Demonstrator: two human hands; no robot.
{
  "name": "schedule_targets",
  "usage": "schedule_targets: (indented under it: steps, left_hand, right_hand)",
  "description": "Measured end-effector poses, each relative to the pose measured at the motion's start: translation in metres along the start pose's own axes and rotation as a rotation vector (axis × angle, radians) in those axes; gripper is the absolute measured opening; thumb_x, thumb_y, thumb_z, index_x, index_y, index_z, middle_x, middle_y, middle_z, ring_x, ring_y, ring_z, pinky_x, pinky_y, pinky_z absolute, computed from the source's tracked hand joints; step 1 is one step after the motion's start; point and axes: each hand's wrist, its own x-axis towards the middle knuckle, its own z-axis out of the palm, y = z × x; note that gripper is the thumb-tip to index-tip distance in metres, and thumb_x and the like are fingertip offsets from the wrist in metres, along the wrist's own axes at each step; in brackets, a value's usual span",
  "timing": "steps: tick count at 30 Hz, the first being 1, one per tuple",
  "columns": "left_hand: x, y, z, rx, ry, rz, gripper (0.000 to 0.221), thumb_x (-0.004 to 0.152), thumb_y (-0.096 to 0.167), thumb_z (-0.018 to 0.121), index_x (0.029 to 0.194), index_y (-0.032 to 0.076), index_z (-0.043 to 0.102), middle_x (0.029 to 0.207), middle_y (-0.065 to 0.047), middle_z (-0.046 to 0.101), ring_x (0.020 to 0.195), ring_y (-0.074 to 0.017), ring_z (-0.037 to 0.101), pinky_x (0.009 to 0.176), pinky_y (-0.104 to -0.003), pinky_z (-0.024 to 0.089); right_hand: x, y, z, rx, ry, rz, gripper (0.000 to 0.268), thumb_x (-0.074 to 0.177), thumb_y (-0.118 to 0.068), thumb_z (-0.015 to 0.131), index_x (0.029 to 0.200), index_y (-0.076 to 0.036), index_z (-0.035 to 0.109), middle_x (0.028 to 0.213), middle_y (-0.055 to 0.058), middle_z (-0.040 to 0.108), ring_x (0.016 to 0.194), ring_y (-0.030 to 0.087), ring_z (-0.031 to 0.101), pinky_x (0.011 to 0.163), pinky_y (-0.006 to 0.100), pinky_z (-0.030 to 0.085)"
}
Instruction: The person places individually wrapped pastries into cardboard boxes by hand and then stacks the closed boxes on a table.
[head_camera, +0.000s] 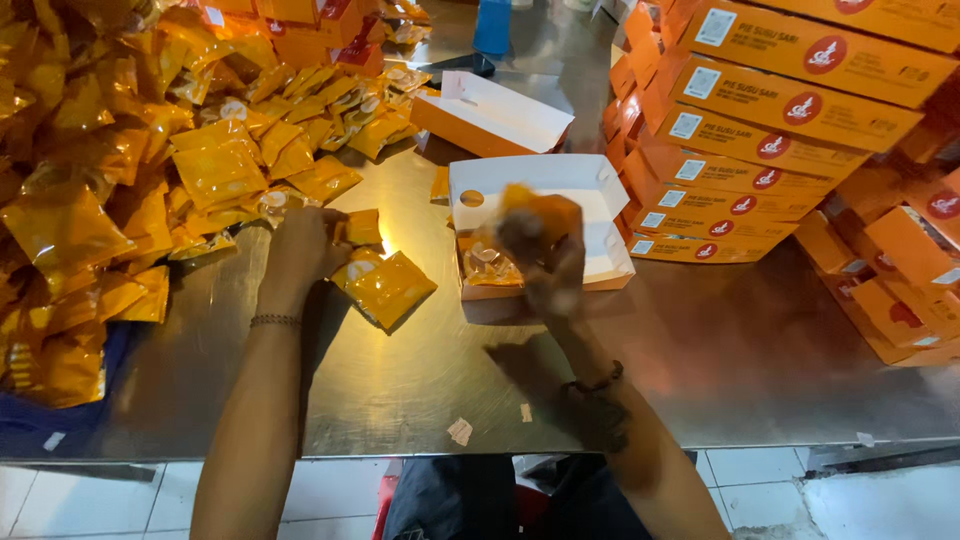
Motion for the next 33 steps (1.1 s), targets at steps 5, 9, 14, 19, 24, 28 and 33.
schedule_targets:
  steps: [5, 9, 14, 19, 24, 28, 33]
  left_hand:
    - [-0.006, 0.011, -0.002, -0.274, 0.454, 0.325, 0.029, 0.077, 0.018, 0.078, 0.105, 0.010, 0.082, 0.079, -0.018, 0.072, 0.080, -0.0404, 0.070, 0.063, -0.042, 0.060]
    - [-0.016, 0.040, -0.012, -0.588, 0.691, 0.477, 0.030, 0.082, -0.003, 0.075, 0.112, 0.001, 0.080, 0.103, -0.020, 0.074, 0.094, -0.0369, 0.071, 0.068, -0.042, 0.060]
    - [-0.047, 0.095, -0.016, -0.684, 0.642, 0.649, 0.036, 0.075, -0.002, 0.080, 0.110, 0.005, 0.078, 0.108, -0.017, 0.069, 0.098, -0.0386, 0.070, 0.081, -0.047, 0.060]
    - [-0.065, 0.129, -0.008, -0.780, 0.489, 0.787, 0.024, 0.080, 0.008, 0.083, 0.104, 0.007, 0.079, 0.102, -0.014, 0.071, 0.097, -0.0374, 0.072, 0.078, -0.043, 0.061]
    - [-0.067, 0.123, -0.006, -0.832, 0.326, 0.858, 0.037, 0.090, 0.013, 0.079, 0.125, 0.003, 0.070, 0.116, -0.021, 0.070, 0.112, -0.0426, 0.068, 0.089, -0.052, 0.058]
    - [-0.071, 0.128, 0.000, -0.961, 0.242, 0.803, 0.042, 0.101, 0.008, 0.062, 0.143, 0.003, 0.055, 0.135, -0.022, 0.061, 0.127, -0.0419, 0.059, 0.101, -0.053, 0.051]
    - [-0.067, 0.117, 0.018, -0.433, -0.049, 1.021, 0.048, 0.081, 0.014, 0.080, 0.121, 0.000, 0.059, 0.098, -0.019, 0.062, 0.098, -0.0403, 0.065, 0.100, -0.057, 0.047]
  right_hand:
    - [0.011, 0.010, -0.010, -0.543, -0.144, -0.444, 0.035, 0.090, -0.025, 0.080, 0.119, -0.012, 0.065, 0.112, 0.006, 0.068, 0.106, 0.028, 0.066, 0.091, 0.039, 0.056]
    - [0.015, 0.025, -0.010, -0.569, -0.268, -0.706, 0.038, 0.079, -0.007, 0.085, 0.112, -0.014, 0.068, 0.124, 0.005, 0.066, 0.119, 0.028, 0.058, 0.108, 0.037, 0.044]
    - [0.001, -0.007, 0.000, -0.738, -0.298, -0.825, 0.025, 0.087, -0.017, 0.079, 0.109, -0.020, 0.067, 0.153, 0.009, 0.048, 0.142, 0.031, 0.044, 0.119, 0.044, 0.028]
    - [0.001, -0.015, 0.003, -0.919, -0.333, -0.906, 0.019, 0.097, -0.010, 0.065, 0.111, -0.023, 0.066, 0.152, 0.007, 0.051, 0.143, 0.028, 0.047, 0.121, 0.054, 0.018]
    - [0.008, 0.005, -0.010, -0.986, -0.232, -0.807, 0.032, 0.091, -0.008, 0.062, 0.116, -0.028, 0.067, 0.123, -0.008, 0.066, 0.120, 0.015, 0.059, 0.117, 0.046, 0.021]
    - [0.019, 0.008, -0.029, -0.947, -0.123, -0.714, 0.026, 0.097, -0.034, 0.063, 0.121, -0.023, 0.059, 0.127, -0.004, 0.065, 0.123, 0.013, 0.061, 0.113, 0.042, 0.021]
    - [0.029, -0.015, -0.046, -0.779, 0.265, -0.188, 0.052, 0.095, -0.045, 0.074, 0.126, -0.015, 0.045, 0.103, 0.027, 0.066, 0.103, 0.055, 0.066, 0.089, 0.061, 0.050]
